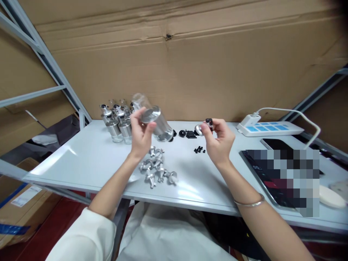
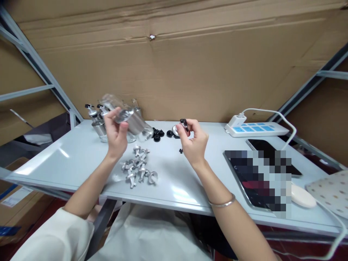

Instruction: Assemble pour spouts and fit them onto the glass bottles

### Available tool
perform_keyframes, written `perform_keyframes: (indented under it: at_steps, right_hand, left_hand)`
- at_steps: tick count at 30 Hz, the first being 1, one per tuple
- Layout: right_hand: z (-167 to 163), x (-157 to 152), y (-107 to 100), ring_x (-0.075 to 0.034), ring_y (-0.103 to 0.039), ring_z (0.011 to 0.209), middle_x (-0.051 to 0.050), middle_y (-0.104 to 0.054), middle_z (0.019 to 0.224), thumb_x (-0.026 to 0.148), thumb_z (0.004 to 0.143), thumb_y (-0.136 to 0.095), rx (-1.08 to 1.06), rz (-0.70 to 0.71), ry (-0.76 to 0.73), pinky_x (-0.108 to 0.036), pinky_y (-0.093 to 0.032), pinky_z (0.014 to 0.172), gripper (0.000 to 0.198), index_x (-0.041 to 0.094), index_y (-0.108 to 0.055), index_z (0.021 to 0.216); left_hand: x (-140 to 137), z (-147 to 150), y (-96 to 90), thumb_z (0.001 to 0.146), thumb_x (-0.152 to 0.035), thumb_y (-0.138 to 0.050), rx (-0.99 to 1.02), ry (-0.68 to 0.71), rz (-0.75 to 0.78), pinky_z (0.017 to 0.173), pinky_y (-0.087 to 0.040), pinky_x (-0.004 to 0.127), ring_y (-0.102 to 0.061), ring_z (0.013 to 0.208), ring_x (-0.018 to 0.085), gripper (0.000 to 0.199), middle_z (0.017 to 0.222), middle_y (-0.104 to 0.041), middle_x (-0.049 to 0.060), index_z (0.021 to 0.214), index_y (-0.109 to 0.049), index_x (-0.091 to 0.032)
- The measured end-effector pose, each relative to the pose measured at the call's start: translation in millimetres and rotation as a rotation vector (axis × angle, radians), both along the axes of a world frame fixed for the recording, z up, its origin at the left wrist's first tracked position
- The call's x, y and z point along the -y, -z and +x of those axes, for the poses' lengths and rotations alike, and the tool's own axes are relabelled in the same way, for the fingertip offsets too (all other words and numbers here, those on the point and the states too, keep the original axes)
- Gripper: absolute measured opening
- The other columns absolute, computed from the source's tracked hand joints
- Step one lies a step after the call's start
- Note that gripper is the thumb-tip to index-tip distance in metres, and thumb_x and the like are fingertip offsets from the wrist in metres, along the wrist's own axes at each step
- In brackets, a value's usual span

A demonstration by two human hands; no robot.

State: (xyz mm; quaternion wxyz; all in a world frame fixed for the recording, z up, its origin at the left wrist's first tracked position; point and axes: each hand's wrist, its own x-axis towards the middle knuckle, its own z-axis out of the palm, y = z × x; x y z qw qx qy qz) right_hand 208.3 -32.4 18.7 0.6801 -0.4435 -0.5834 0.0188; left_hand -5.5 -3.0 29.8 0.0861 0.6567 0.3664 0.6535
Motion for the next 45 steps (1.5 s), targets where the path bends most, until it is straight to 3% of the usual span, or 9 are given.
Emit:
perform_keyframes:
  at_steps: [5,8,14,18,25,32,37,41,45]
  right_hand:
    - [0.1,2.4,-1.0,-0.012,-0.045,0.054,0.004,-0.045,0.060,0.044,0.086,-0.054,0.016,-0.067,-0.028,-0.027,-0.039,0.056,0.023,0.023,-0.050,0.076]
    - [0.7,2.2,-1.0,-0.013,-0.046,0.056,0.003,-0.046,0.062,0.044,0.086,-0.054,0.008,-0.057,-0.015,-0.027,-0.040,0.058,0.023,0.023,-0.051,0.078]
    - [2.2,-3.6,1.5,-0.014,-0.047,0.061,0.001,-0.047,0.070,0.044,0.092,-0.043,-0.099,-0.002,-0.072,-0.029,-0.041,0.061,0.024,0.024,-0.045,0.080]
    - [-1.8,-1.4,-3.5,-0.015,-0.054,0.068,-0.002,-0.052,0.081,0.050,0.093,-0.037,-0.116,-0.008,-0.212,-0.029,-0.044,0.062,0.027,0.025,-0.043,0.085]
    - [-9.5,10.3,-17.1,-0.016,-0.060,0.071,-0.001,-0.057,0.077,0.059,0.089,-0.039,-0.150,-0.138,-0.473,-0.030,-0.048,0.063,0.033,0.027,-0.036,0.084]
    - [-8.6,9.5,-15.1,-0.016,-0.058,0.072,-0.001,-0.058,0.075,0.066,0.080,-0.051,-0.139,-0.197,-0.591,-0.032,-0.048,0.068,0.042,0.024,-0.048,0.080]
    - [-6.7,9.5,-14.9,-0.017,-0.059,0.076,-0.002,-0.060,0.079,0.062,0.075,-0.061,-0.201,-0.275,-0.682,-0.033,-0.049,0.071,0.039,0.024,-0.054,0.081]
    - [-9.9,14.3,-18.8,-0.021,-0.063,0.079,-0.005,-0.065,0.086,0.058,0.072,-0.063,-0.278,-0.440,-0.820,-0.037,-0.052,0.069,0.037,0.024,-0.054,0.082]
    - [-11.7,16.0,-20.2,-0.023,-0.066,0.075,-0.005,-0.067,0.077,0.056,0.076,-0.056,-0.281,-0.522,-0.849,-0.037,-0.053,0.063,0.033,0.024,-0.052,0.083]
  left_hand:
    - [8.6,17.5,14.1,0.078,-0.066,-0.053,-0.267,0.491,-0.222,0.094,-0.047,0.037,-0.056,0.110,0.023,0.062,0.119,-0.053,0.012,0.119,-0.042,-0.021]
    - [12.5,23.0,19.8,0.079,-0.055,-0.059,-0.373,0.631,-0.334,0.095,-0.047,0.039,-0.055,0.111,0.024,0.055,0.125,-0.051,0.014,0.118,-0.042,-0.020]
    - [18.3,28.5,27.6,0.081,-0.044,-0.061,-0.488,0.664,-0.432,0.099,-0.044,0.043,-0.056,0.109,0.024,0.047,0.123,-0.054,0.014,0.117,-0.045,-0.018]
    - [20.1,30.1,31.4,0.081,-0.041,-0.062,-0.487,0.692,-0.424,0.102,-0.043,0.043,-0.053,0.117,0.025,0.046,0.127,-0.052,0.014,0.117,-0.043,-0.018]
    - [26.3,32.1,30.0,0.082,-0.043,-0.061,-0.482,0.714,-0.493,0.098,-0.045,0.044,-0.056,0.109,0.025,0.046,0.121,-0.055,0.014,0.116,-0.043,-0.018]
    - [27.0,34.2,29.8,0.078,-0.037,-0.067,-0.345,0.872,-0.597,0.099,-0.045,0.041,-0.059,0.107,0.022,0.043,0.124,-0.053,0.012,0.111,-0.044,-0.019]
    - [27.0,34.2,31.3,0.078,-0.037,-0.067,-0.295,0.897,-0.631,0.101,-0.043,0.042,-0.059,0.106,0.021,0.044,0.122,-0.054,0.011,0.110,-0.044,-0.020]
    - [25.2,35.2,33.7,0.078,-0.040,-0.066,-0.262,0.933,-0.607,0.101,-0.043,0.044,-0.055,0.116,0.025,0.045,0.130,-0.048,0.015,0.110,-0.044,-0.019]
    - [22.7,36.8,36.5,0.078,-0.041,-0.066,-0.258,0.978,-0.554,0.106,-0.039,0.045,-0.046,0.127,0.026,0.056,0.140,-0.040,0.014,0.124,-0.039,-0.023]
